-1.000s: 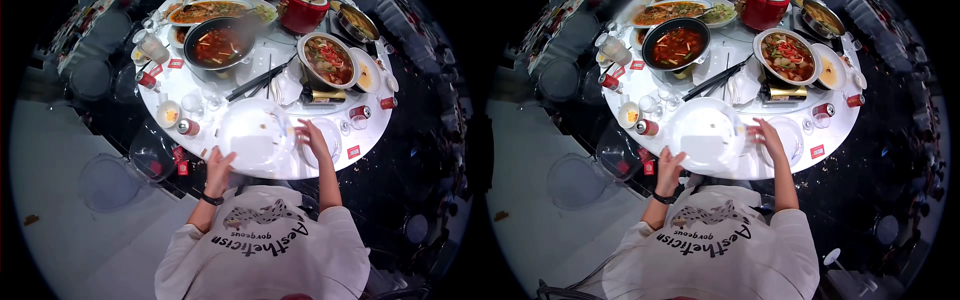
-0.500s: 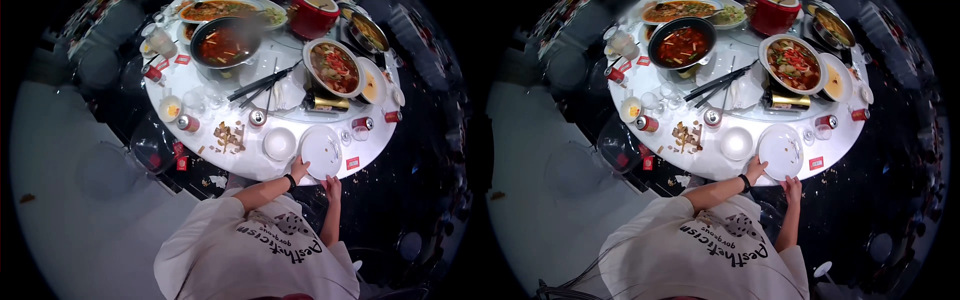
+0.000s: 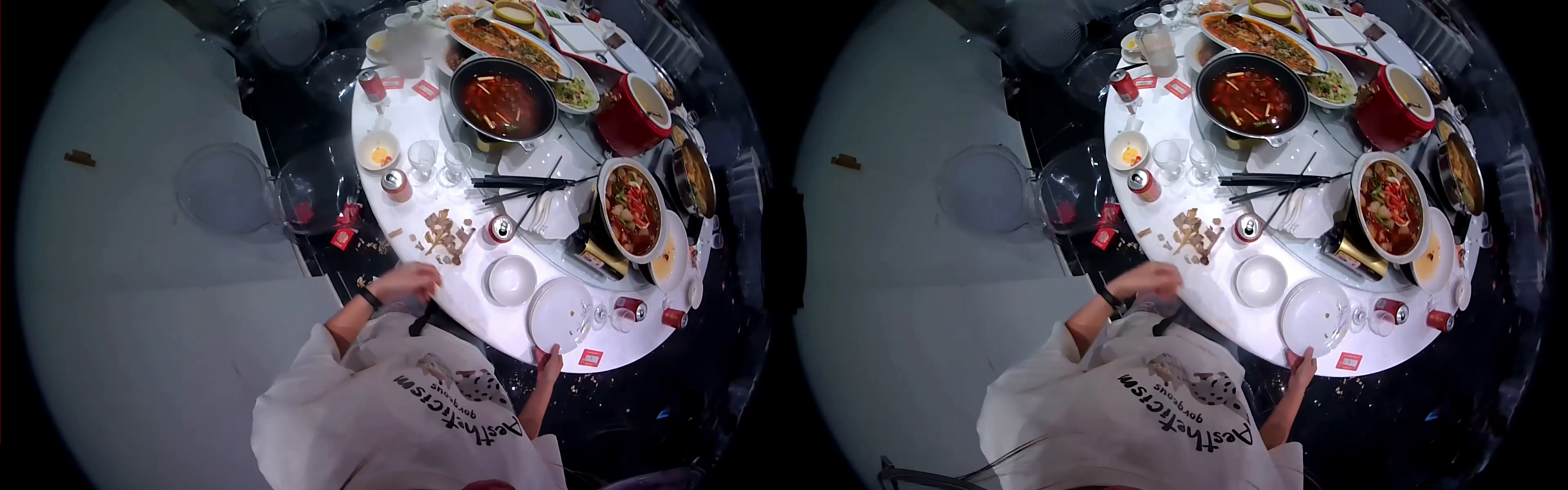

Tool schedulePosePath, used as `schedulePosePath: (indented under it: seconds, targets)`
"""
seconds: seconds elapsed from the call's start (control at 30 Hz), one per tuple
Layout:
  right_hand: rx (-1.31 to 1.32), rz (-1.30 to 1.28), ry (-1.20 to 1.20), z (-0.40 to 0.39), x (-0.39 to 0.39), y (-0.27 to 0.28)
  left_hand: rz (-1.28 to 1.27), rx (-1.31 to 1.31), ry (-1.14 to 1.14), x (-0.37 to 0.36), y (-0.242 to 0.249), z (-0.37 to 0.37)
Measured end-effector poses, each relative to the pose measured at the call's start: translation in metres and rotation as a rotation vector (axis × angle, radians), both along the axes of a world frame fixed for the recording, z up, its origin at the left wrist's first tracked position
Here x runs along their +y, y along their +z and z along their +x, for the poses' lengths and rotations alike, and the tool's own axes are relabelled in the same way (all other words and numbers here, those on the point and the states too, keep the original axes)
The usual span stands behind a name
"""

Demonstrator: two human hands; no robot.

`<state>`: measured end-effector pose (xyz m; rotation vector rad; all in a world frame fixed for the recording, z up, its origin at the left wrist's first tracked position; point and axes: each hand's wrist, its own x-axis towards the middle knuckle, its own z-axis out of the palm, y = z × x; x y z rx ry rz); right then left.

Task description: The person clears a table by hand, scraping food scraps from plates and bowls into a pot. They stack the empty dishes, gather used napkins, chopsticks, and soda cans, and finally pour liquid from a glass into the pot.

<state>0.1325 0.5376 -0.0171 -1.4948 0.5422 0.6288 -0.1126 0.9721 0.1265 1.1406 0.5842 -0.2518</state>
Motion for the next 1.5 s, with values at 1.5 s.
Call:
schedulePosePath:
  seconds: [1.5]
  targets:
    - [0.013,0.129,-0.858,-0.078,0.124,0.005,0.53,-0.083,-0.127,-0.075,-0.084,0.157]
